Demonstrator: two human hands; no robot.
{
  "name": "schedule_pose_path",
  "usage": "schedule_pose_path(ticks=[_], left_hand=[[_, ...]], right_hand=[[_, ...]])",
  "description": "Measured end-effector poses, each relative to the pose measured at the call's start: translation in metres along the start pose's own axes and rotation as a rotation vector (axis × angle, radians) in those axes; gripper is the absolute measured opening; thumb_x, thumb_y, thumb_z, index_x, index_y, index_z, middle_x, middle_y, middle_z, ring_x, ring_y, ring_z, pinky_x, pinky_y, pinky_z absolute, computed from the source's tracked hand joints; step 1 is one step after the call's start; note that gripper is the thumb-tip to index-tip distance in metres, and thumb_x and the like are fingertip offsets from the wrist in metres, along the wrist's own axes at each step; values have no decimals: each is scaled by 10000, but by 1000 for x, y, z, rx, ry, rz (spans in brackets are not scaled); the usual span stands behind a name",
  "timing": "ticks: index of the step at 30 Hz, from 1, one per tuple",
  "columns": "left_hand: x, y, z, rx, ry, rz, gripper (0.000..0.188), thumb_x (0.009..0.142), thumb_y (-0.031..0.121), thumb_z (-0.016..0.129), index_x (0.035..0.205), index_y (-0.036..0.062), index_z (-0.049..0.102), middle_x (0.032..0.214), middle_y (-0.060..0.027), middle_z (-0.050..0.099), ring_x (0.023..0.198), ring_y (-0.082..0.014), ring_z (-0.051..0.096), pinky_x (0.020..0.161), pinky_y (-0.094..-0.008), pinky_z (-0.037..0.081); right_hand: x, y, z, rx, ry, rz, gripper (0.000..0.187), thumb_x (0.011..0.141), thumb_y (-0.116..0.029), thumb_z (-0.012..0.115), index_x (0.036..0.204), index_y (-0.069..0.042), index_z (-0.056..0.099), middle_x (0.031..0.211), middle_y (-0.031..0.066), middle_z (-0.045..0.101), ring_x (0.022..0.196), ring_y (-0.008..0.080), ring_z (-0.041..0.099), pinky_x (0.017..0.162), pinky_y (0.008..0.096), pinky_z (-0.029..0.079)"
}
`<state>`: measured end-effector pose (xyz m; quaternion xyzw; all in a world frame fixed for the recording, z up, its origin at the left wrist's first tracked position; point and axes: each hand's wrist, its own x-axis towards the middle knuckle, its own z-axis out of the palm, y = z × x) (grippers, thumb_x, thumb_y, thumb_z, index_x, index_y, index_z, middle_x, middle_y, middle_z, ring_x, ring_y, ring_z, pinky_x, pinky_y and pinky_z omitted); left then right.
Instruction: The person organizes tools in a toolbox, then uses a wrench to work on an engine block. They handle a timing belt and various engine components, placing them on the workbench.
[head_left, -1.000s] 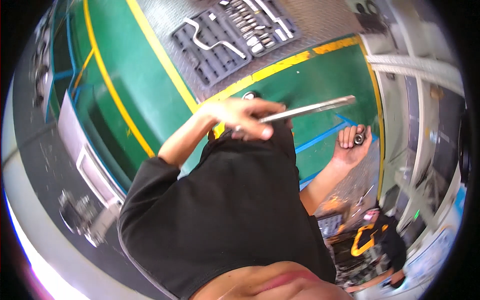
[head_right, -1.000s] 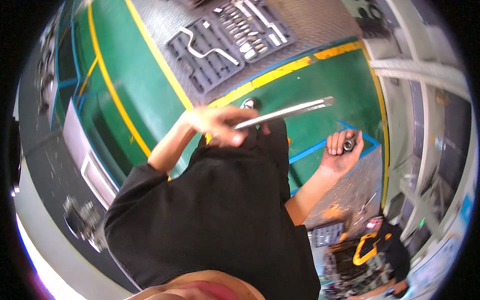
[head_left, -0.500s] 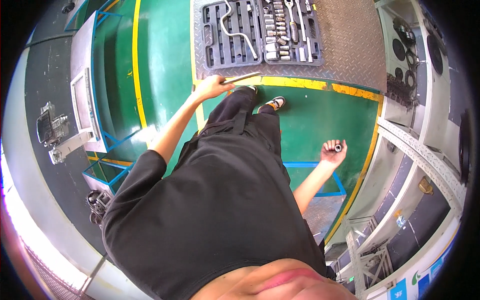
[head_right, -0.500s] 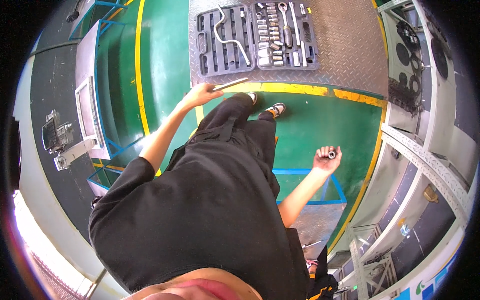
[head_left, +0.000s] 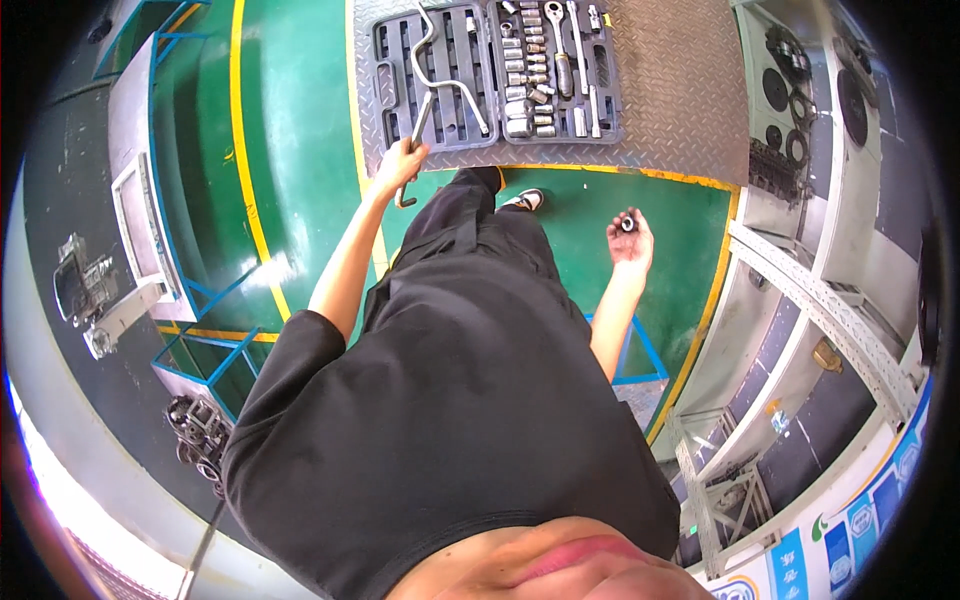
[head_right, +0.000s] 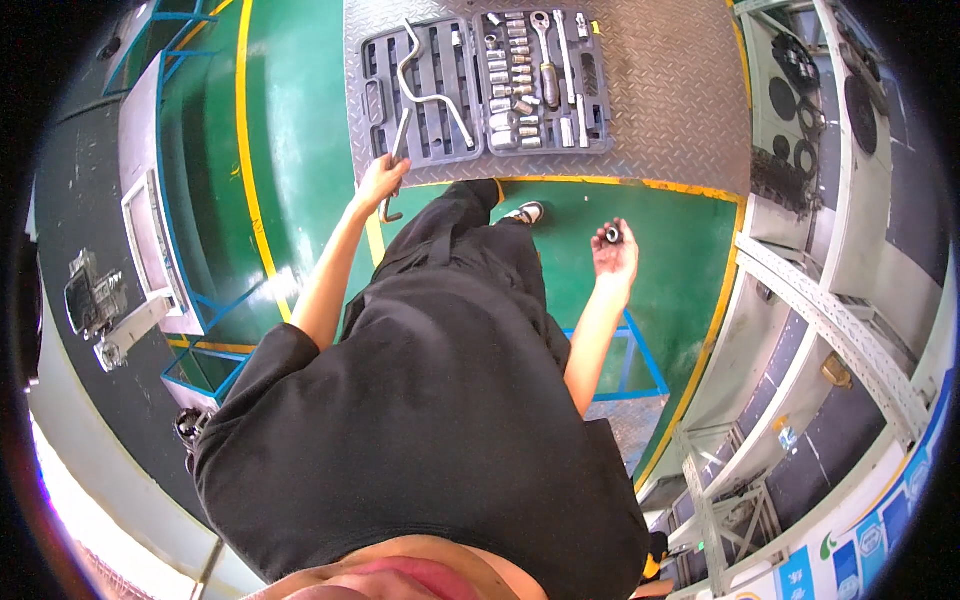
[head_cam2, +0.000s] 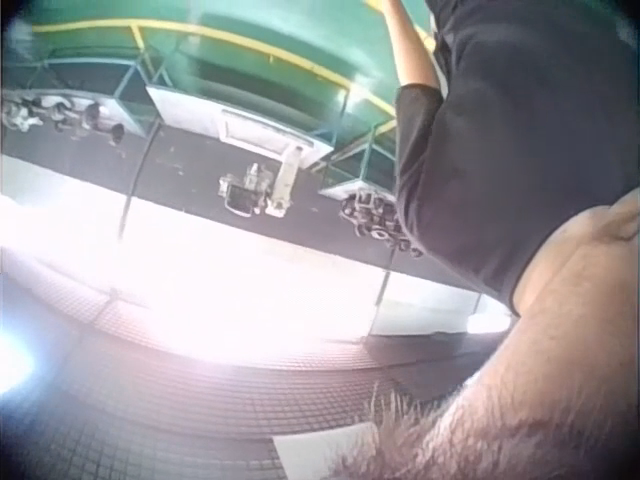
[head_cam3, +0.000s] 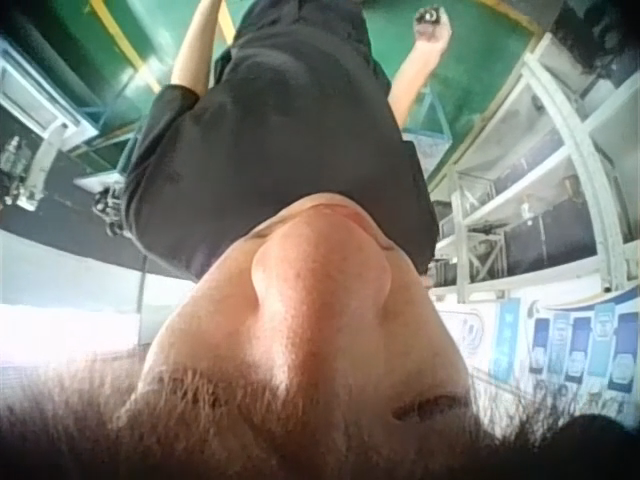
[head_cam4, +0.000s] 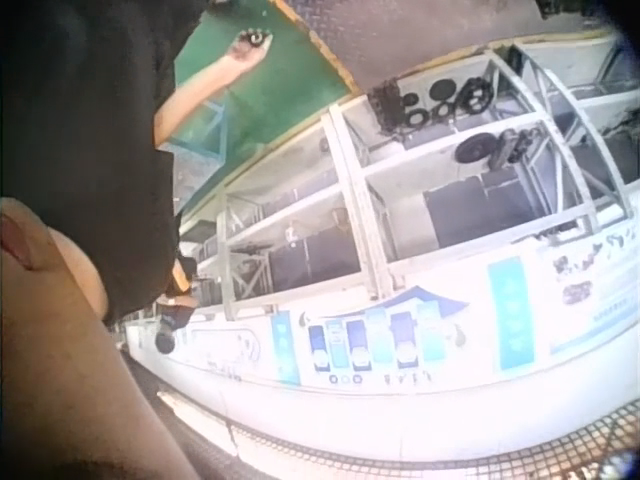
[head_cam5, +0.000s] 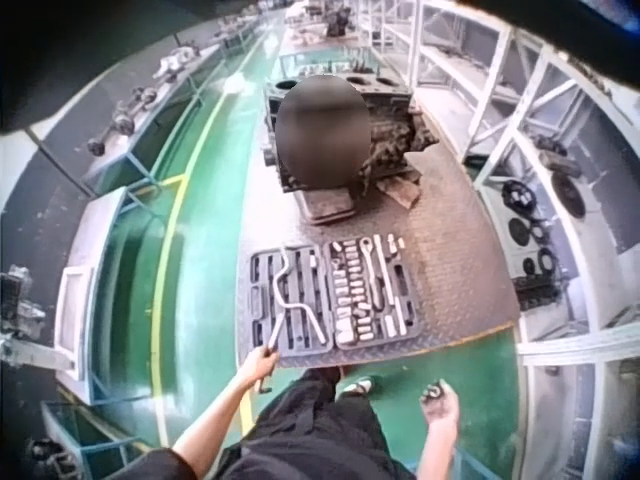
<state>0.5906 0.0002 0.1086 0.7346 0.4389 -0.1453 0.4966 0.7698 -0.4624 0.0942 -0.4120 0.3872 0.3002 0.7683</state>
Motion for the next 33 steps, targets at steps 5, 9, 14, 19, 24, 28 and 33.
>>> schedule_pose_path(ticks=[5,9,14,19,24,28,33], left_hand=[[88,-11,-5,-24,171,-56,327,919,280,674,1028,-27,698,702,-106,670,581,-191,647,550,-353,514],[141,-23,-2,-97,231,-85,354,931,292,661,1004,-53,690,777,-158,701,707,-277,692,686,-410,546],[161,-20,13,-162,456,-58,414,899,276,706,1156,-39,630,987,-248,712,969,-353,704,878,-439,529],[165,-14,16,11,495,-176,334,840,292,714,976,16,586,718,-134,710,615,-273,726,720,-404,585],[167,-19,20,315,422,-184,411,835,355,717,1030,18,587,956,-274,713,934,-454,704,826,-523,555],[168,-20,24,212,446,-210,425,835,315,711,1100,3,597,990,-263,716,960,-435,705,861,-495,551],[142,-22,43,-9,492,-129,547,796,276,737,1252,8,600,1065,-247,701,1021,-385,686,911,-446,542]], right_hand=[[-14,7,80,-67,-106,-37,205,997,-152,606,1170,-45,634,921,109,664,891,267,662,791,409,563],[-5,10,131,-290,-140,-81,224,984,-165,635,1167,-37,638,898,91,669,850,259,682,783,395,567],[31,20,163,-611,-143,-105,210,963,-219,704,1077,-50,657,783,16,610,687,153,618,665,338,517],[110,28,187,-958,-44,-617,195,984,-114,637,1176,-94,615,905,46,604,762,97,592,663,275,486],[177,-25,212,-853,-148,-658,271,983,-37,603,1253,-53,581,930,20,601,760,97,587,710,256,515],[203,-66,221,-818,-144,-568,244,974,-31,594,1218,-36,589,914,44,616,729,108,593,656,259,523],[210,-104,185,-551,-238,-238,155,937,-106,690,1074,-53,643,762,35,565,640,158,569,600,333,523]])
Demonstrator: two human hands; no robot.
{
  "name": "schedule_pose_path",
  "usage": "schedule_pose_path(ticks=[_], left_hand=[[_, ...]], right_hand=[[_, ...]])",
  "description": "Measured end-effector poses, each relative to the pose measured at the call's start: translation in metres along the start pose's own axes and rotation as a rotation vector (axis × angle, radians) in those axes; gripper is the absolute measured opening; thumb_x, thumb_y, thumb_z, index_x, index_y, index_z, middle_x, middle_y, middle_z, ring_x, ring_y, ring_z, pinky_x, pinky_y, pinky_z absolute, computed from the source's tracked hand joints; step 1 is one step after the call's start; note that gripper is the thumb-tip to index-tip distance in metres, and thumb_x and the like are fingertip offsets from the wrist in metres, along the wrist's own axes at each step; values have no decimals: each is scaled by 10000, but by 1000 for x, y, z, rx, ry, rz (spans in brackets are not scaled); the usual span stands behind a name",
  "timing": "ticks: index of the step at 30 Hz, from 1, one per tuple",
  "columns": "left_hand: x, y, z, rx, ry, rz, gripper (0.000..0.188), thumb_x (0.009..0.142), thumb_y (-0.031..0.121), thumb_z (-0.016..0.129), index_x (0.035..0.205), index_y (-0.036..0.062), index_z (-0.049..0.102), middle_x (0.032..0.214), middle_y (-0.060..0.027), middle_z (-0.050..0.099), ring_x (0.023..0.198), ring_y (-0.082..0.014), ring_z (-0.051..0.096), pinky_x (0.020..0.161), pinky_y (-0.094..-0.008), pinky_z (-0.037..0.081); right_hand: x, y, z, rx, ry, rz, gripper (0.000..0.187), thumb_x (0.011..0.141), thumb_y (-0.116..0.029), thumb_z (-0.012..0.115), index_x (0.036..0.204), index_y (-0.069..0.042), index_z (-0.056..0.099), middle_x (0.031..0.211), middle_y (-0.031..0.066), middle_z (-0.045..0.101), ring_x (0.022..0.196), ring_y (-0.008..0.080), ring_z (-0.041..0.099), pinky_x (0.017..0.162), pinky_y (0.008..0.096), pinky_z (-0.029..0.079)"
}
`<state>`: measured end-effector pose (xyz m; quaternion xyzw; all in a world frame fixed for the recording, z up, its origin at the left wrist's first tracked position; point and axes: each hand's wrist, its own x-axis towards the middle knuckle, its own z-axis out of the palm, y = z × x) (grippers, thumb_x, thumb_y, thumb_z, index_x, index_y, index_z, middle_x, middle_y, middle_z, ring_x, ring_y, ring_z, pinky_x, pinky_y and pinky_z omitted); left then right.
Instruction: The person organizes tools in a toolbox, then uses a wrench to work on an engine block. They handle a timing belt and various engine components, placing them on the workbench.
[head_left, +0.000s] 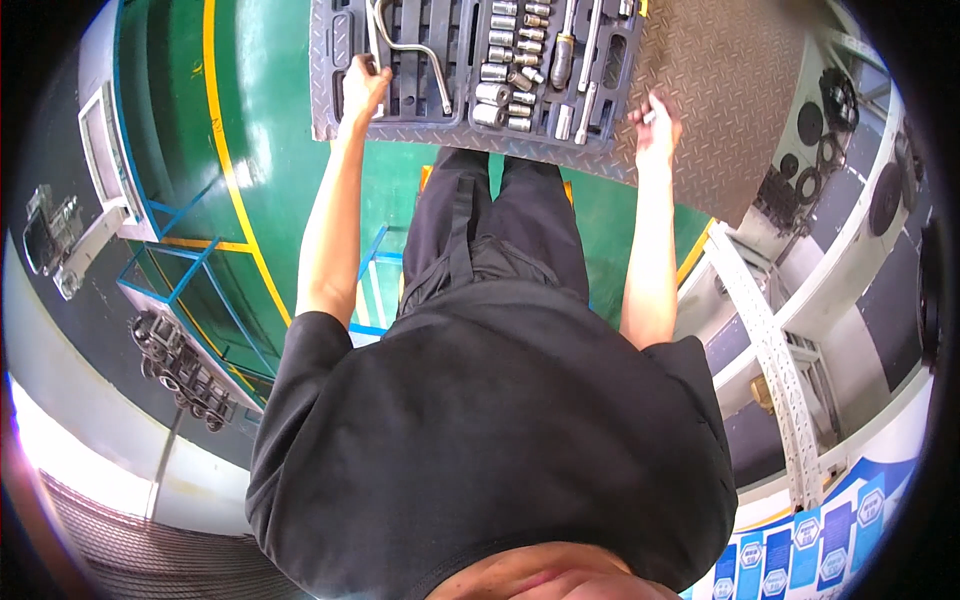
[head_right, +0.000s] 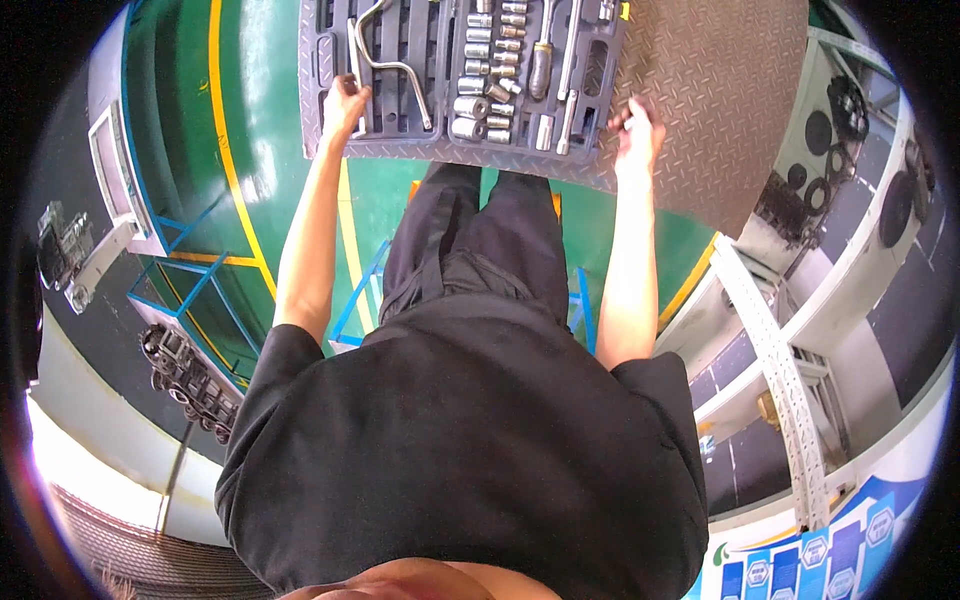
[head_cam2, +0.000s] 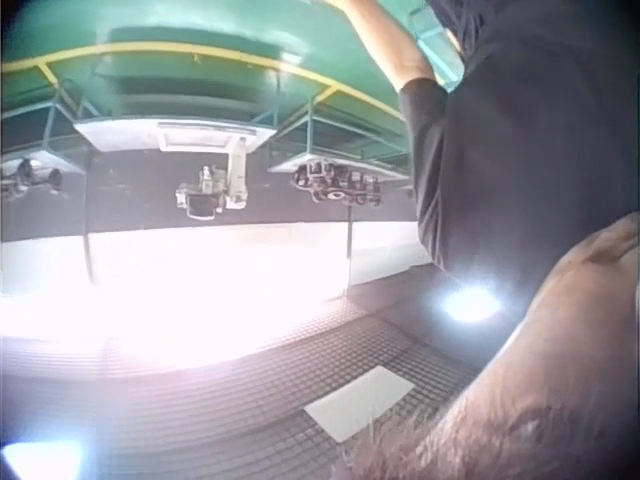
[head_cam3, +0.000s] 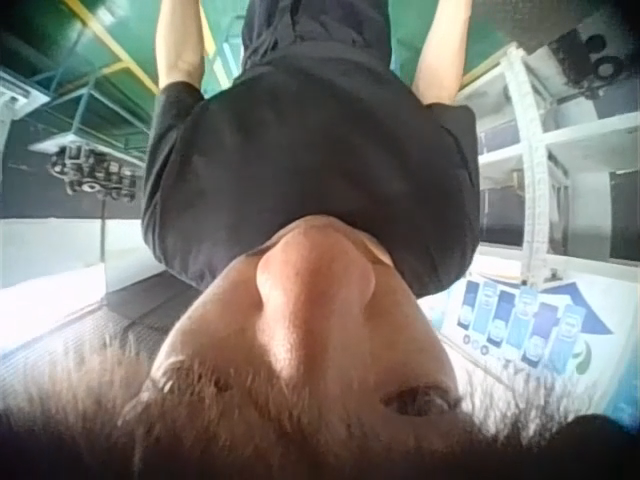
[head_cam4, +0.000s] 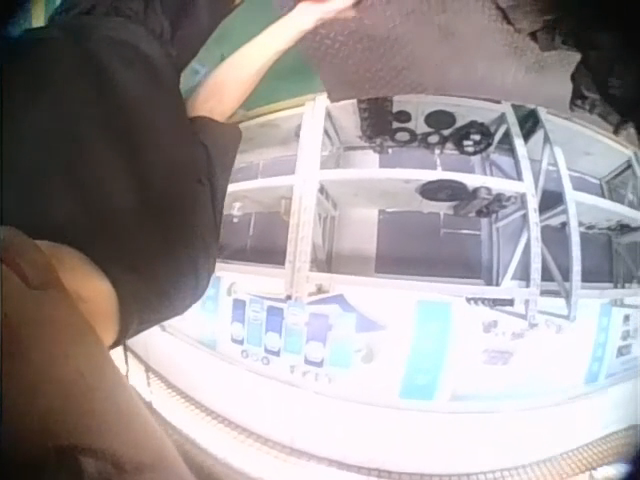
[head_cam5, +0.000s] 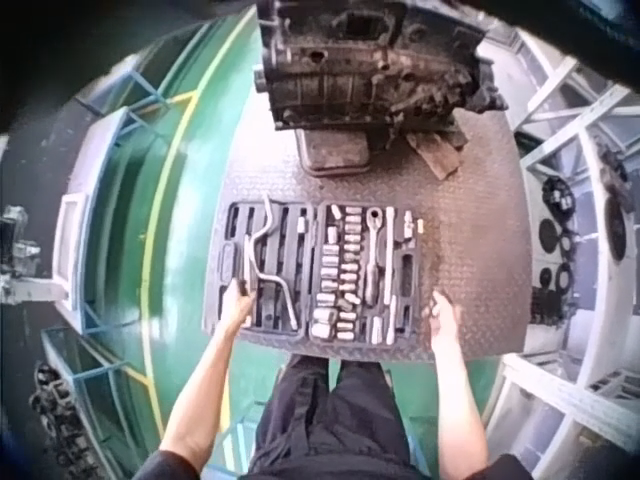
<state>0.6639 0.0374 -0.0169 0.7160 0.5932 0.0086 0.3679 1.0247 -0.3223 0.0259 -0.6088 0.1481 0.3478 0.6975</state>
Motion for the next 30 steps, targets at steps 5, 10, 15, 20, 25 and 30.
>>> schedule_pose_path(ticks=[5,10,15,20,25,30], left_hand=[[-63,-10,20,150,207,134,494,812,247,717,1236,21,603,1154,-266,611,1137,-422,575,1002,-481,468],[-143,-13,43,27,329,232,386,861,119,637,1224,-6,595,1184,-212,611,1177,-399,561,1030,-477,446],[-202,-62,60,-48,305,89,343,893,137,586,1205,-3,613,1205,-225,605,1162,-400,558,1026,-471,447],[-261,-151,89,-118,133,-127,359,909,139,553,1228,-16,609,1186,-262,612,1106,-422,587,971,-471,482],[-338,-229,113,-216,135,-165,312,892,182,589,1111,-25,669,1052,-238,706,1012,-368,686,906,-431,531],[-404,-310,153,-298,-72,-491,305,870,211,614,1066,-15,680,975,-202,728,872,-331,704,816,-413,551]], right_hand=[[-6,10,-74,288,63,270,158,965,-198,660,1033,-55,651,640,14,453,580,170,441,612,357,407],[-30,22,-138,478,152,285,137,945,-178,655,970,-45,672,704,66,590,677,221,573,699,389,504],[-75,7,-183,451,23,286,112,914,-135,653,908,-31,694,830,106,693,784,257,654,757,416,552],[-147,-11,-201,353,-18,167,181,988,-226,601,1005,-56,660,772,43,598,727,190,568,708,338,489],[-205,-24,-183,384,-113,197,217,1038,-219,518,1081,-34,623,697,18,496,642,158,489,642,315,423],[-240,-40,-163,588,-348,254,209,1026,-108,471,1144,5,602,696,24,497,610,149,472,600,298,404]])
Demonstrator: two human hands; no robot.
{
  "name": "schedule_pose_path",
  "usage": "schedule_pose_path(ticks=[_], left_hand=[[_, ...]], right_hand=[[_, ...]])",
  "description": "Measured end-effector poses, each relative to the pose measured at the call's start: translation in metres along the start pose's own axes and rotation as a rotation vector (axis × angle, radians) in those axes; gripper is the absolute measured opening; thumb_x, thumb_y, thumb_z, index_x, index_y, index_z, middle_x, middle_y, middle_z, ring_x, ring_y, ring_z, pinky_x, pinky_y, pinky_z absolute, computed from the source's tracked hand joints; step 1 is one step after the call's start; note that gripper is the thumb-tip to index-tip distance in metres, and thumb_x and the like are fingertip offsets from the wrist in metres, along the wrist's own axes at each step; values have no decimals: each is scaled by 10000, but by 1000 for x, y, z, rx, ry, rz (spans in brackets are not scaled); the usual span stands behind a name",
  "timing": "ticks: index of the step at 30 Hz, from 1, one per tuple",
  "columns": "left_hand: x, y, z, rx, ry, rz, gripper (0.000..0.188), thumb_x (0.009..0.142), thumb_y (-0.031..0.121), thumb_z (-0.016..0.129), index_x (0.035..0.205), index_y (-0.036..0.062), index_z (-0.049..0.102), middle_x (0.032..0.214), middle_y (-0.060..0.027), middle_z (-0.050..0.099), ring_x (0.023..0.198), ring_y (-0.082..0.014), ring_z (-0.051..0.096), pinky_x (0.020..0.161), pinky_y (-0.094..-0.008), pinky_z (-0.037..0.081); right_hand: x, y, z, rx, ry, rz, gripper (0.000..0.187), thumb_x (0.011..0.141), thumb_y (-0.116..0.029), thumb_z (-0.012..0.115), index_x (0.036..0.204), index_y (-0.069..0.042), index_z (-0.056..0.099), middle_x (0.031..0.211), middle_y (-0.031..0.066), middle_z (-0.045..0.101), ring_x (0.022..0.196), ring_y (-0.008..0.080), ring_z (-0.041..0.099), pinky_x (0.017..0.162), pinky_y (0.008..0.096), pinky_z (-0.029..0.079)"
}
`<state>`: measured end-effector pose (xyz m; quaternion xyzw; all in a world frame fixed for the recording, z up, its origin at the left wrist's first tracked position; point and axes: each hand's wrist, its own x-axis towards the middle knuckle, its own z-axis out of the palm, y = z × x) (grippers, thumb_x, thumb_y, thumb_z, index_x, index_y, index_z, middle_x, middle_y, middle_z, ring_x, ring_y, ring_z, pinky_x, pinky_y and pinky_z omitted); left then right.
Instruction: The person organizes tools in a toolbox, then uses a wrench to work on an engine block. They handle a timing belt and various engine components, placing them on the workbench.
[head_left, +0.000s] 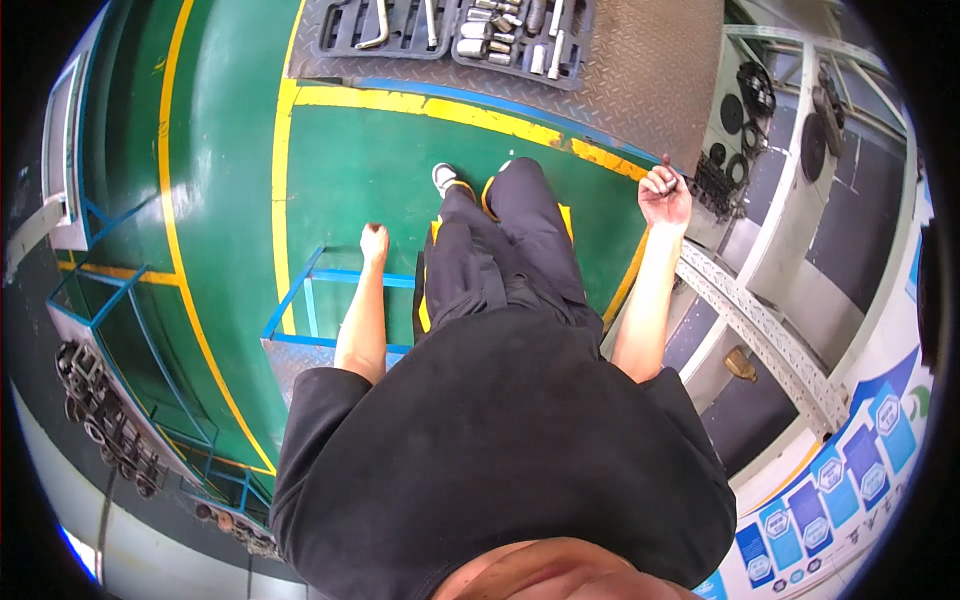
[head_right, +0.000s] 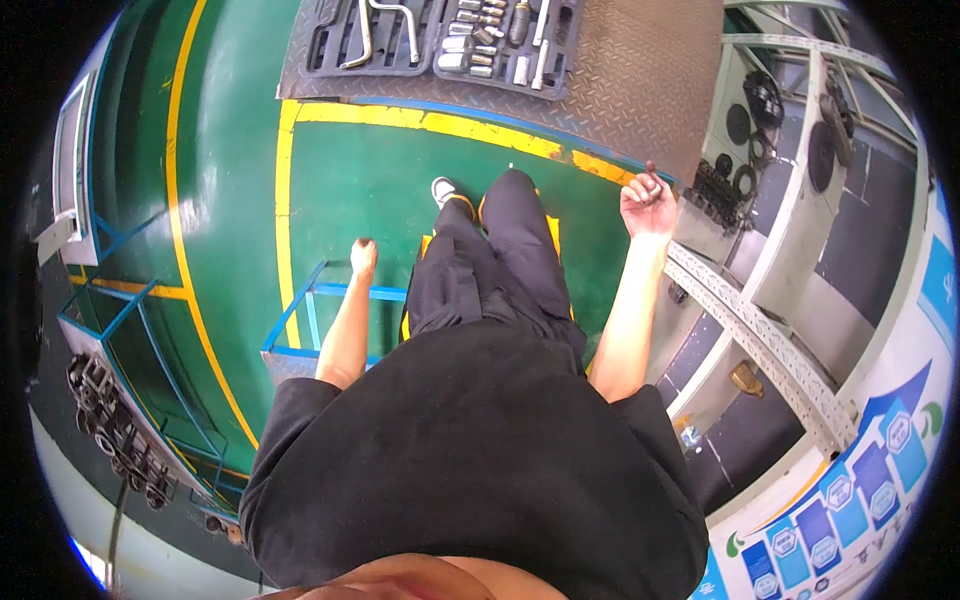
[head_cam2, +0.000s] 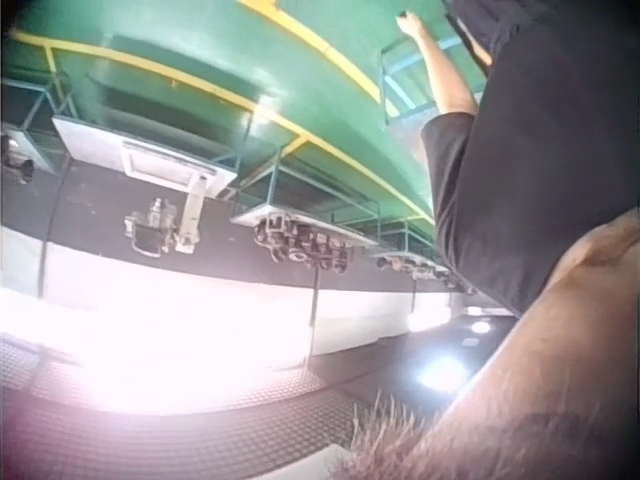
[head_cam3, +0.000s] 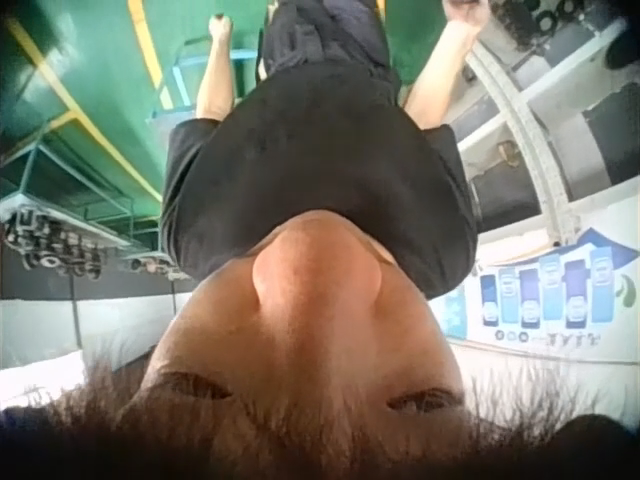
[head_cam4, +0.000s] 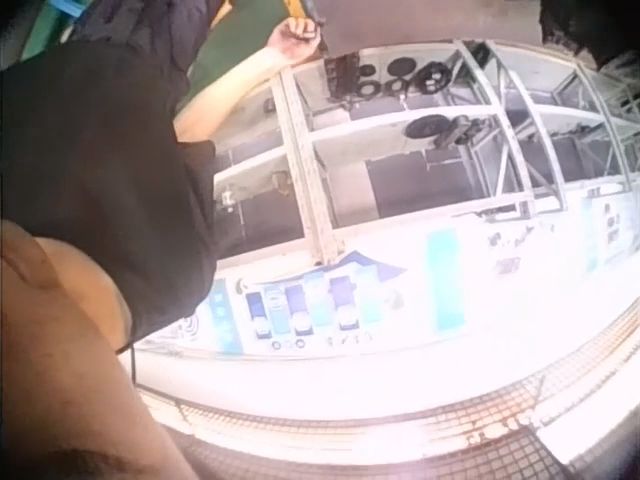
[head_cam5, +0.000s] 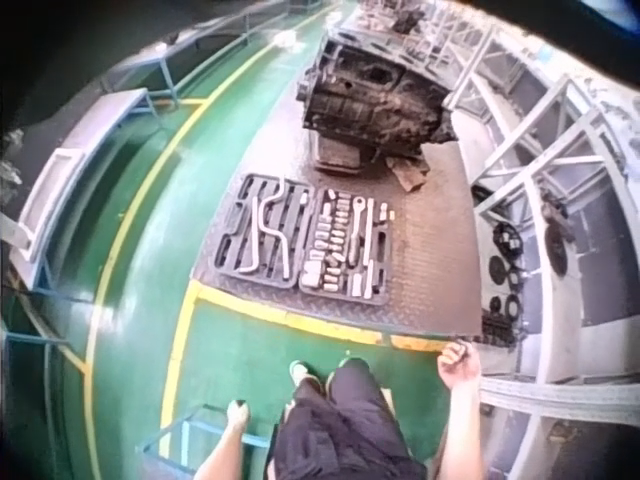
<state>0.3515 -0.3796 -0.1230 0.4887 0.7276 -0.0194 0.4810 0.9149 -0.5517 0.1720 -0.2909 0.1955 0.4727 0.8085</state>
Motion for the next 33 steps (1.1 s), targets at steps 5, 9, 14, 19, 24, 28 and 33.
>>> schedule_pose_path(ticks=[5,9,14,19,24,28,33], left_hand=[[2,-69,12,-174,-144,-356,275,826,217,573,891,-34,666,740,-139,654,628,-247,636,596,-389,515],[18,-39,17,132,-182,-77,384,932,332,518,951,-32,638,929,-279,688,837,-430,670,797,-478,528],[29,101,33,-404,36,-65,301,875,222,627,1029,-34,655,903,-183,714,824,-293,697,756,-388,558],[23,255,61,-315,187,386,338,890,186,591,1142,-40,597,1050,-261,691,1009,-404,669,914,-449,516],[9,365,83,-85,241,563,618,887,277,676,1331,-96,462,1218,-350,550,1150,-490,555,986,-513,483],[19,407,111,231,464,531,915,867,519,723,1422,-119,375,1304,-317,509,1133,-461,576,955,-513,515],[33,427,145,397,698,561,958,856,628,697,1410,-106,430,1382,-311,495,1231,-457,524,1030,-517,474]], right_hand=[[-31,-43,46,73,-175,-49,286,980,-61,471,1197,79,594,719,11,410,607,129,387,606,278,351],[-86,-112,94,30,-328,-392,202,1000,-120,426,801,-83,428,670,3,364,540,133,332,511,285,304],[-138,-188,119,-93,-345,-596,252,1025,-185,469,813,-51,489,648,19,443,532,157,404,504,299,363],[-91,-231,113,-65,-393,-472,211,1014,-171,503,846,-46,526,653,-6,415,567,143,400,539,295,352],[26,-243,136,191,-160,-139,305,910,-91,498,624,-135,402,561,-32,357,510,126,373,541,280,348],[132,-241,186,82,-85,-7,263,896,-86,472,634,-98,456,563,-5,442,517,130,446,534,278,395],[255,-233,252,62,-142,268,220,848,-152,487,634,-120,448,576,1,466,499,138,440,490,275,399]])
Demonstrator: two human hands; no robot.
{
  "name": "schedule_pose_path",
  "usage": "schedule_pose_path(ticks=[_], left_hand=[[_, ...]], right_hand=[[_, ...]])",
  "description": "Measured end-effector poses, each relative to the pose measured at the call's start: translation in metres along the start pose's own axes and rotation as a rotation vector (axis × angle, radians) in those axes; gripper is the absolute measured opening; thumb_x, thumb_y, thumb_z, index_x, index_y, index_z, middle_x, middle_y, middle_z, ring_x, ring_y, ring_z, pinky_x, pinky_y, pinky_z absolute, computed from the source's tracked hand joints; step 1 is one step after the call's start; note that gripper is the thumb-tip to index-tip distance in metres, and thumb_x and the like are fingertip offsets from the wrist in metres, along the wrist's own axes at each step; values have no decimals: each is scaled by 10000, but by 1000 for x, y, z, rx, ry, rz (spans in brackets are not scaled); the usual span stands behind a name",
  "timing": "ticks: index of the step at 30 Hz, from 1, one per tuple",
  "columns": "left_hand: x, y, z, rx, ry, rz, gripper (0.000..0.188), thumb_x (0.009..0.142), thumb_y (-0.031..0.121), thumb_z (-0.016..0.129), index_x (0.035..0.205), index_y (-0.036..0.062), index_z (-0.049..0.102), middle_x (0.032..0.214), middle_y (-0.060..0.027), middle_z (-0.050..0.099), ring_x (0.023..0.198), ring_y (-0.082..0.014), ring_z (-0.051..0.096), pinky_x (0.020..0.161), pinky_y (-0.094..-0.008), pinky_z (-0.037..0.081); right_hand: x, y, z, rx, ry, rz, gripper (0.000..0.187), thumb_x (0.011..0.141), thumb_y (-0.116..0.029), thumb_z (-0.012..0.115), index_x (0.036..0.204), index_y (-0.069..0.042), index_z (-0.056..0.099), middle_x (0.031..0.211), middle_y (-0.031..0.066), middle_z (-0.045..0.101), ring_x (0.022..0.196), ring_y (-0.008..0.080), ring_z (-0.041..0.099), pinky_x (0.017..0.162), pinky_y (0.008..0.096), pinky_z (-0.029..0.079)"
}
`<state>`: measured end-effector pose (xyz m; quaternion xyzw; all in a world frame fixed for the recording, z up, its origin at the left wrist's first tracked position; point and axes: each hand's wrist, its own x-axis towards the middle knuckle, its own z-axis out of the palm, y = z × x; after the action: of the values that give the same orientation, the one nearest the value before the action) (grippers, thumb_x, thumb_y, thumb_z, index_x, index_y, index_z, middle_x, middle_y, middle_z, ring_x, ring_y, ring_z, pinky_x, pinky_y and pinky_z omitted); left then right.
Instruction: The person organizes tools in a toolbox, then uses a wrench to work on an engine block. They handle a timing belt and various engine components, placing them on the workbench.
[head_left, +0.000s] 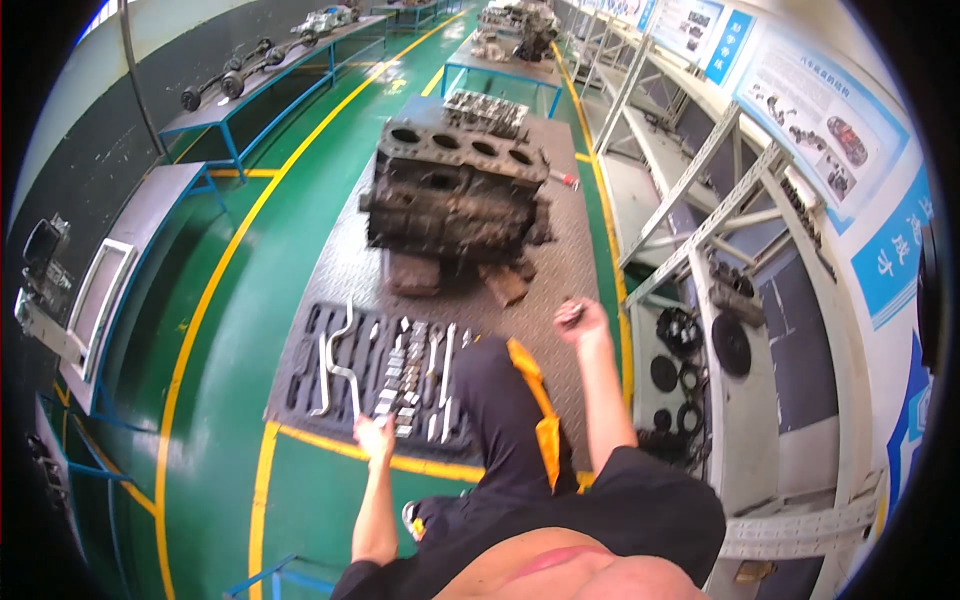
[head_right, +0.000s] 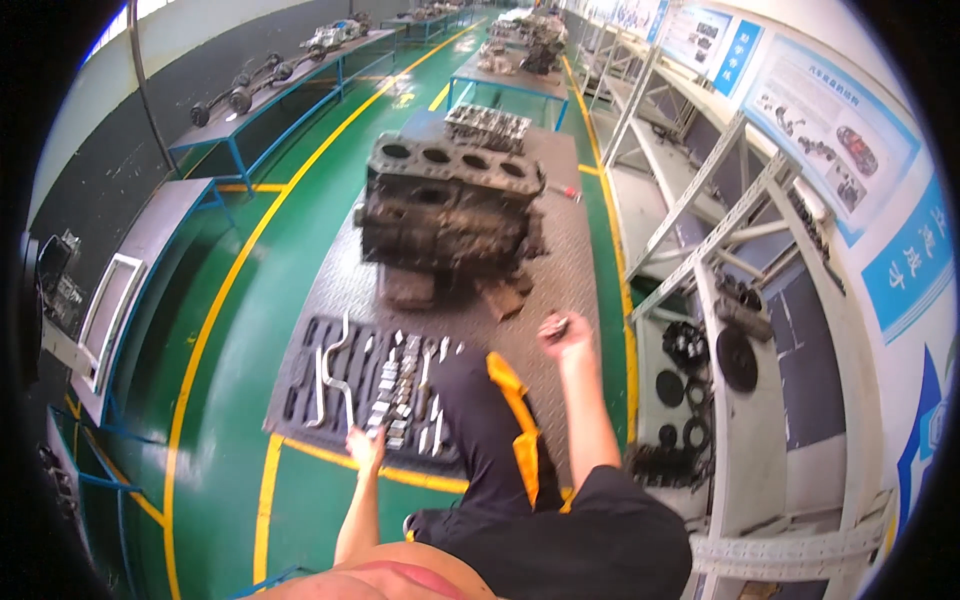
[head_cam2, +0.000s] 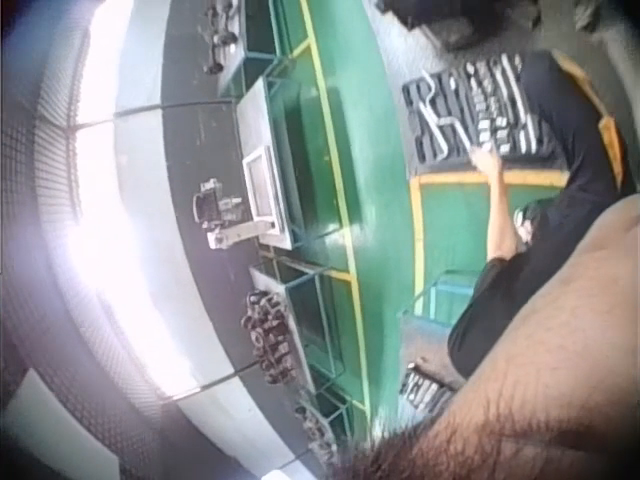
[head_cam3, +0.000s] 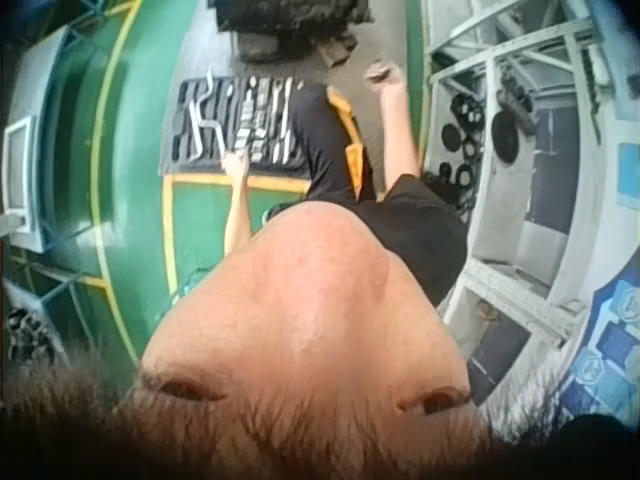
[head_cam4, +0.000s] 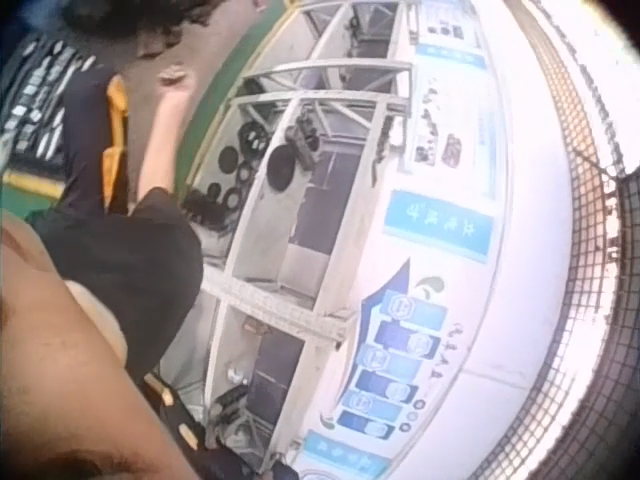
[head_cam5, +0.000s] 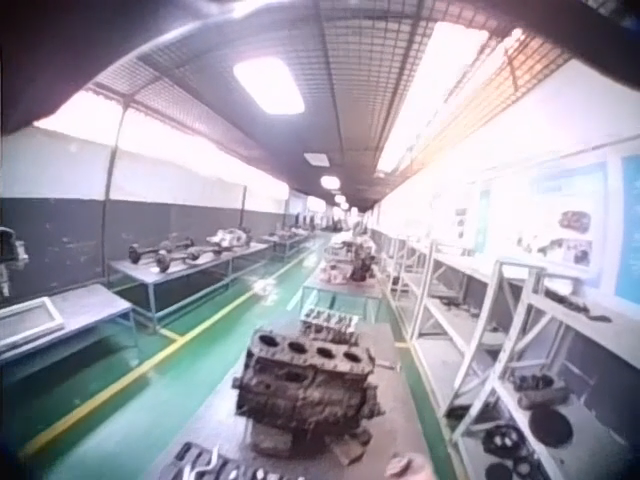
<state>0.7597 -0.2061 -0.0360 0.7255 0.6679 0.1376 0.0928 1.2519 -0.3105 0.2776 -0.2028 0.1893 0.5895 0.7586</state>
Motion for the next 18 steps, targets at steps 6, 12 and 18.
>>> schedule_pose_path(ticks=[6,12,18], left_hand=[[-3,26,-10,143,-142,-177,812,966,536,601,1462,-74,400,1452,-311,461,1343,-455,448,1090,-530,432],[20,47,-20,333,-416,-227,776,1015,443,545,1526,-84,297,1455,-387,424,1335,-507,465,1096,-550,425],[44,37,-34,339,-625,-139,579,945,424,653,1219,-52,471,1168,-357,624,1045,-482,668,869,-516,566]], right_hand=[[145,-12,16,-98,-58,326,246,860,-139,520,629,-130,434,599,-4,454,526,137,418,520,270,374],[236,-4,12,-535,12,380,119,912,-187,567,947,-84,613,675,11,525,548,136,452,495,277,368],[272,7,4,-655,-22,568,124,942,-189,538,961,-79,590,665,0,516,550,128,454,496,280,354]])
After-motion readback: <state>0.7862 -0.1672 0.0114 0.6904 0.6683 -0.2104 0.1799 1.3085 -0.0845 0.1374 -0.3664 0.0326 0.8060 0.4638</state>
